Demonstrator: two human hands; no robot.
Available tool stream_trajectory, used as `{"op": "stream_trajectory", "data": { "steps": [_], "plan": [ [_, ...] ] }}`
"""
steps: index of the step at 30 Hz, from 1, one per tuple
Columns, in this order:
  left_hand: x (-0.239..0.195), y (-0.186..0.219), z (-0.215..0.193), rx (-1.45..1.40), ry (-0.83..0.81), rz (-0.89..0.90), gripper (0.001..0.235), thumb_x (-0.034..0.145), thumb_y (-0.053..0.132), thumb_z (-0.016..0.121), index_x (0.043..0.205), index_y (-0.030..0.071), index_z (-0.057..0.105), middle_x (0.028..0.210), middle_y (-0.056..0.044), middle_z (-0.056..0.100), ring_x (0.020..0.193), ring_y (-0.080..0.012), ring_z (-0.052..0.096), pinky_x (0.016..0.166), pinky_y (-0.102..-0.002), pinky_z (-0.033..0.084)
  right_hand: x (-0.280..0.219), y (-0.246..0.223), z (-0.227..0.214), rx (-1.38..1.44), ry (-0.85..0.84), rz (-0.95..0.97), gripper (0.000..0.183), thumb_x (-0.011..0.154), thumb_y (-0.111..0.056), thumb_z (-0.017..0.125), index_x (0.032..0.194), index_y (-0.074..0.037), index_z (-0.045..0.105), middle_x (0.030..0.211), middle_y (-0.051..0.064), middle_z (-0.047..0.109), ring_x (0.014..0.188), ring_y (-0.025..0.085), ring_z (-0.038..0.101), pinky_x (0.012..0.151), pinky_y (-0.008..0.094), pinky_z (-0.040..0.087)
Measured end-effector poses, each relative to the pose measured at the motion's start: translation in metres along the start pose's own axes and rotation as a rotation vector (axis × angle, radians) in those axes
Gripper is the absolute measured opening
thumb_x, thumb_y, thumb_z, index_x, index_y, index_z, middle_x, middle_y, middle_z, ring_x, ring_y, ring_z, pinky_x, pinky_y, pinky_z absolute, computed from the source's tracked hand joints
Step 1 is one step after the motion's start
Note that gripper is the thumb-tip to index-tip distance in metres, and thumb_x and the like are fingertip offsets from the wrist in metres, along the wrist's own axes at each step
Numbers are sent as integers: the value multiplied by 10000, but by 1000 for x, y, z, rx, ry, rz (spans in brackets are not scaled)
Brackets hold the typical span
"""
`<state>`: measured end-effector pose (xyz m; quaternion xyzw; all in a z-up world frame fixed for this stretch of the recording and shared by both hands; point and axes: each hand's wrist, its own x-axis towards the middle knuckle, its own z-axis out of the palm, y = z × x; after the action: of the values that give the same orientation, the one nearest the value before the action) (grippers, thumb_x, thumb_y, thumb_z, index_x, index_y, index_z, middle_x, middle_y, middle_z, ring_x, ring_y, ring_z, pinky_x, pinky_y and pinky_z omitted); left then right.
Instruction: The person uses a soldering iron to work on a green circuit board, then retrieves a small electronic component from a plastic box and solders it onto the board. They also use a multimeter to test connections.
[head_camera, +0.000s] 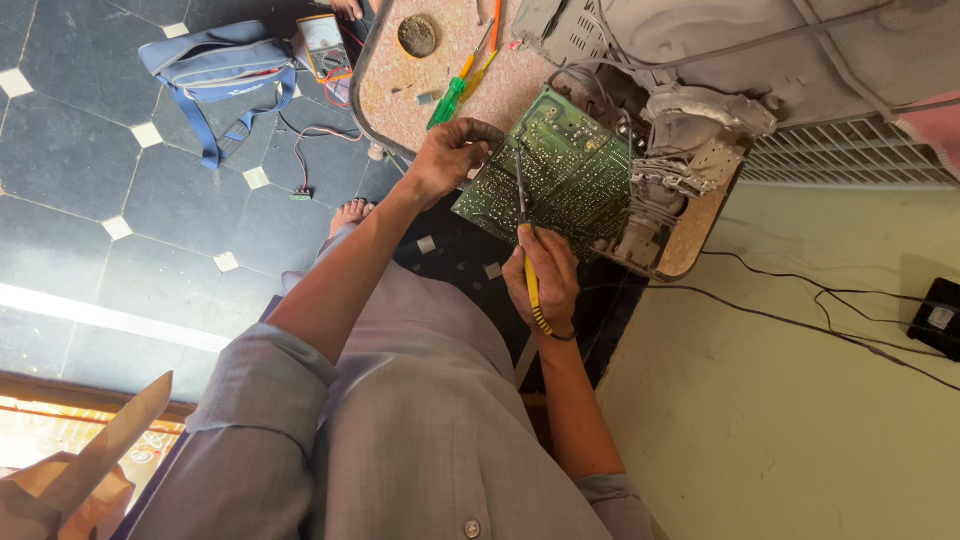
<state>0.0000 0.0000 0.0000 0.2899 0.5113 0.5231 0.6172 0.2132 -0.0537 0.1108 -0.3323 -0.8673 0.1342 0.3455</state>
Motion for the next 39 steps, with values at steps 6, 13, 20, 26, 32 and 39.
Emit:
{"op": "stream_trajectory", "data": {
  "steps": [6, 13, 20, 26, 32, 39],
  "plan": [
    [3, -1, 1, -27, -7, 27, 230, 957, -13, 581, 1140, 18, 716, 932, 31, 717, 754, -37, 562, 684, -207, 488, 0, 2, 1, -21, -5, -13, 317, 928, 52, 700, 1243, 58, 669, 1117, 191, 695, 1041, 328, 707, 914, 402, 603],
    [4, -5, 0, -49, -16, 49, 239, 954, -29, 578, 1143, 7, 719, 928, 24, 704, 755, -43, 550, 688, -213, 480, 0, 2, 2, 13, -6, -7, 331, 929, 64, 688, 1259, 62, 658, 1128, 199, 689, 1040, 325, 704, 908, 390, 617],
    [1, -3, -1, -41, -14, 25, 234, 960, -17, 586, 1151, 14, 716, 913, 29, 682, 754, -42, 552, 672, -215, 476, 1, 1, 2, 7, -7, -2, 344, 922, 73, 688, 1264, 61, 655, 1132, 194, 680, 1035, 327, 702, 906, 396, 615],
    [0, 3, 3, -40, -12, 16, 223, 962, -4, 583, 1142, 23, 712, 932, 26, 718, 766, -44, 592, 675, -212, 502, 8, -10, 0, 11, -15, 39, 321, 919, 75, 686, 1238, 71, 651, 1136, 202, 684, 1038, 323, 704, 897, 380, 618],
    [3, 6, 3, 39, 21, -36, 253, 932, 1, 600, 1147, 46, 725, 912, 26, 708, 746, -47, 577, 630, -225, 494, 24, -24, -5, -4, -7, 97, 316, 889, 66, 688, 1203, 61, 662, 1091, 185, 697, 1006, 306, 700, 877, 387, 609],
    [5, 0, 1, 19, -31, 94, 237, 950, 10, 644, 1172, 17, 726, 986, 9, 731, 823, -59, 603, 741, -221, 524, -38, -13, -32, 359, 188, 508, 190, 1001, 34, 621, 1163, 31, 720, 1012, 157, 754, 870, 277, 741, 829, 327, 615]
  ]
}}
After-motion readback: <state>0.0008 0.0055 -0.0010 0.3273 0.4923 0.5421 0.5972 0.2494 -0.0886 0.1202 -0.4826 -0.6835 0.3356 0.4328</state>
